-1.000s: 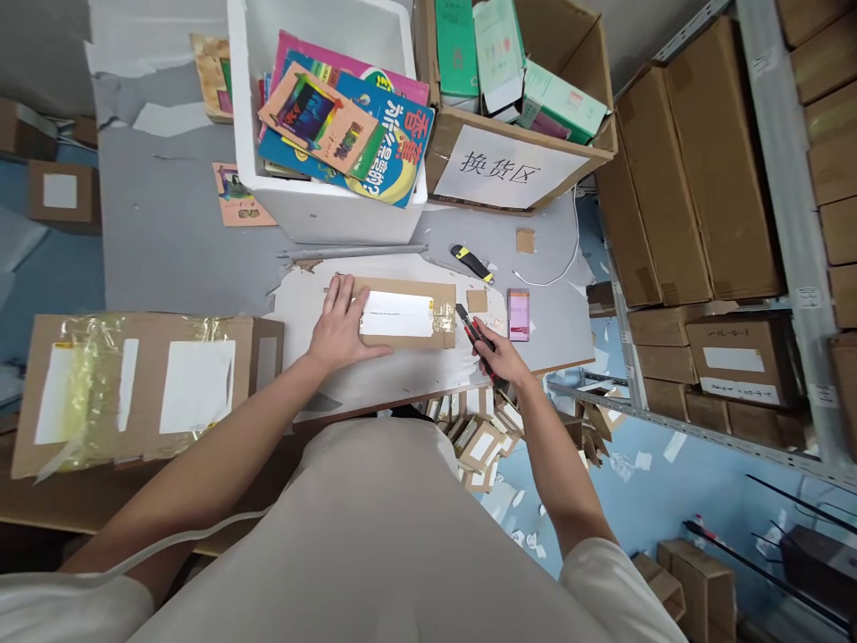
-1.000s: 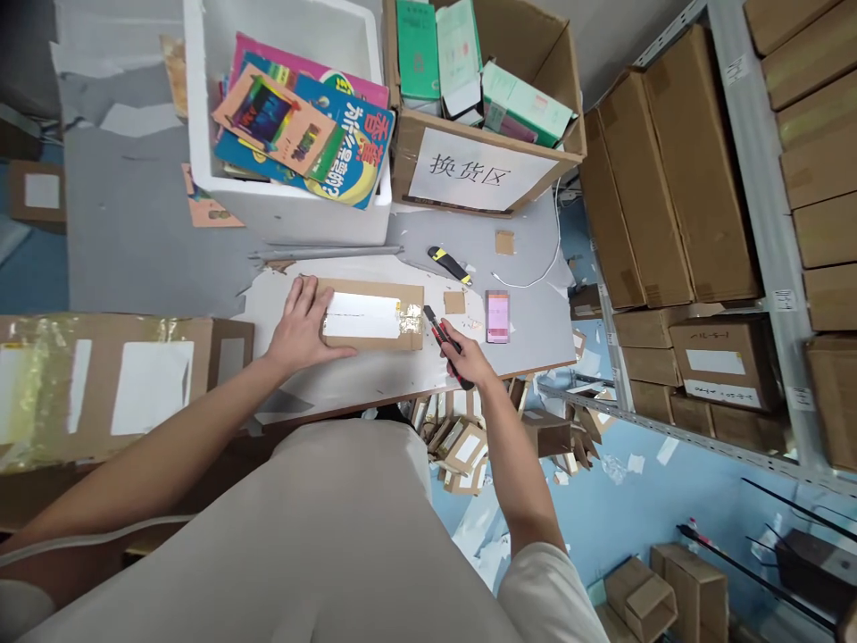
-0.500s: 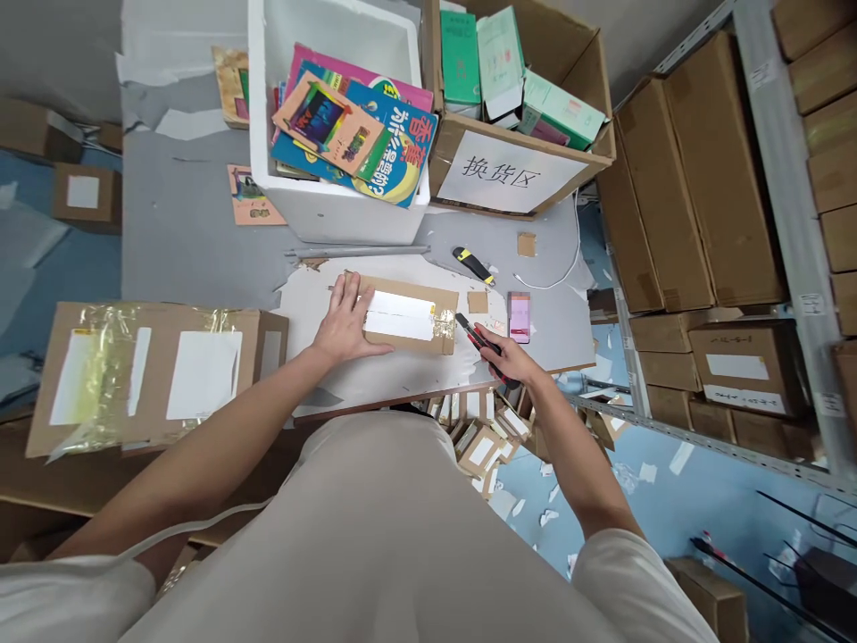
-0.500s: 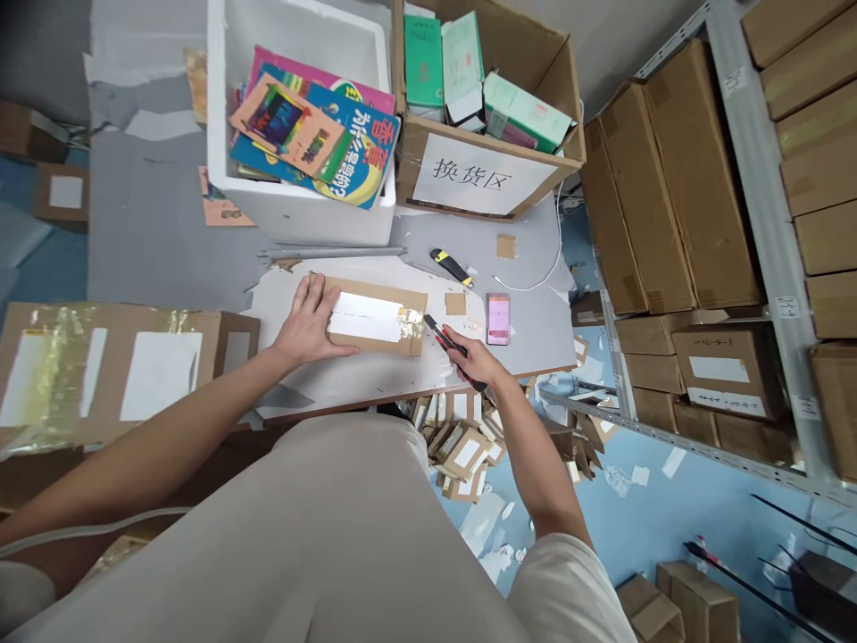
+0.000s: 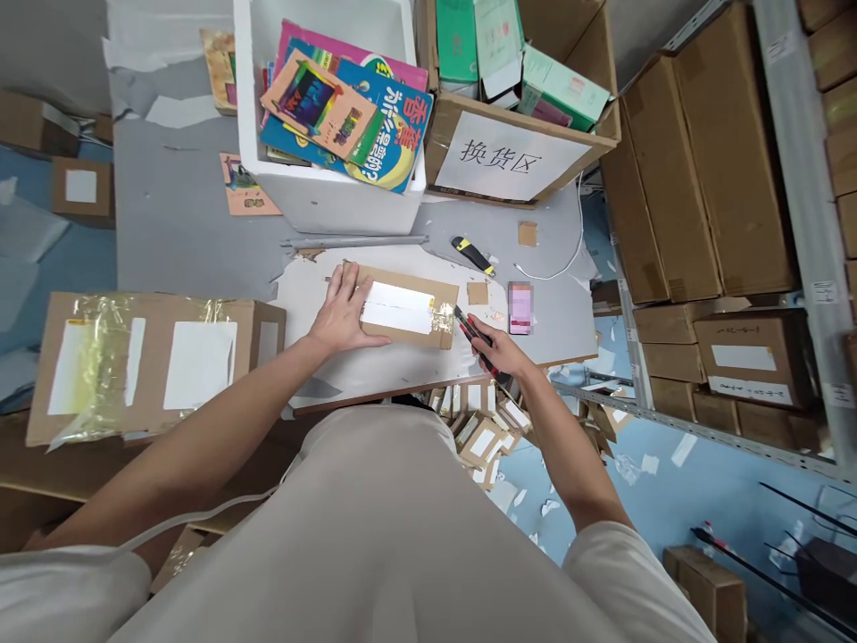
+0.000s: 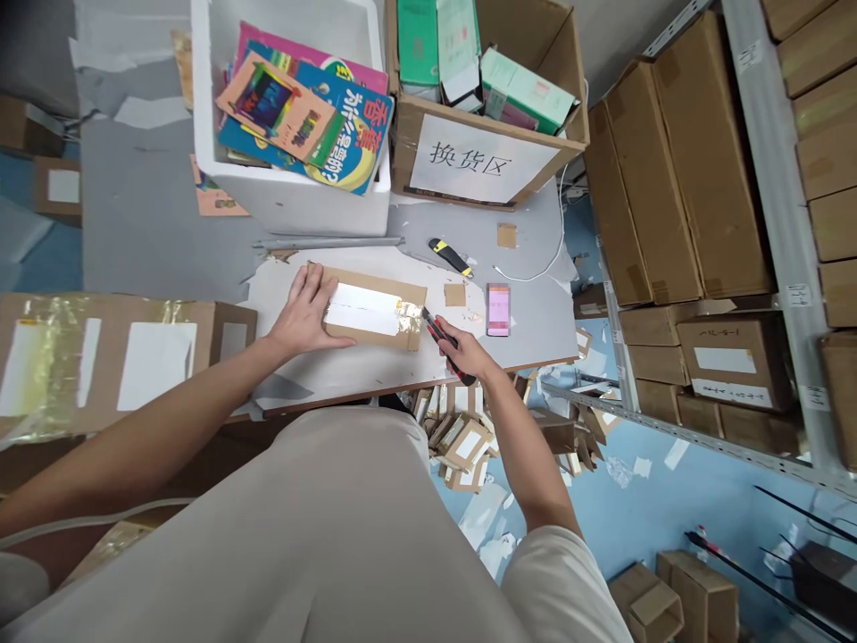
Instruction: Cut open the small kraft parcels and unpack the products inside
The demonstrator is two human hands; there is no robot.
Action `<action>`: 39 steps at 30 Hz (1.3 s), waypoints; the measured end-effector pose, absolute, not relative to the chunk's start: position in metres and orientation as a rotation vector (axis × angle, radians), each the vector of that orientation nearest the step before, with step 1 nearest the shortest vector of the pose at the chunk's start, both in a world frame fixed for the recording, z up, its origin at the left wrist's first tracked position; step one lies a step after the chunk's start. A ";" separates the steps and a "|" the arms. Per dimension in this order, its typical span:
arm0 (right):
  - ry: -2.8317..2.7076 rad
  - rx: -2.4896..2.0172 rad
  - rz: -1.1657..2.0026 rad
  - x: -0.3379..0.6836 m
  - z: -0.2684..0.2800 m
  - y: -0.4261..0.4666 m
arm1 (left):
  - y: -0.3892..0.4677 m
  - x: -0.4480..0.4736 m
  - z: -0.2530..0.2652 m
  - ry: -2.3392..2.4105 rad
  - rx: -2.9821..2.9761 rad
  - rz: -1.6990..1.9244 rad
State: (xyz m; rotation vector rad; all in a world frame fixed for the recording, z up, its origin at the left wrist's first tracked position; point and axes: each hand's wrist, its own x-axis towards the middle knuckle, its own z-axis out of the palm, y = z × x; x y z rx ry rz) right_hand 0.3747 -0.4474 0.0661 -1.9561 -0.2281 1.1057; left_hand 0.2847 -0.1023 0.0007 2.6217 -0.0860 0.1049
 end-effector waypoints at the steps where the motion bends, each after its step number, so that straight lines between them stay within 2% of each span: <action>1: -0.223 -1.955 1.103 0.373 0.066 -0.447 | -0.102 0.285 0.001 -0.086 2.624 0.099; 17: -0.112 -1.983 0.973 0.329 0.067 -0.439 | -0.106 0.286 0.001 -0.145 2.610 0.089; 23: -0.080 -1.953 1.015 0.315 0.068 -0.439 | -0.107 0.286 0.000 -0.165 2.593 0.080; 39: -0.039 -2.004 0.839 0.284 0.045 -0.443 | -0.116 0.286 0.003 -0.107 2.599 0.084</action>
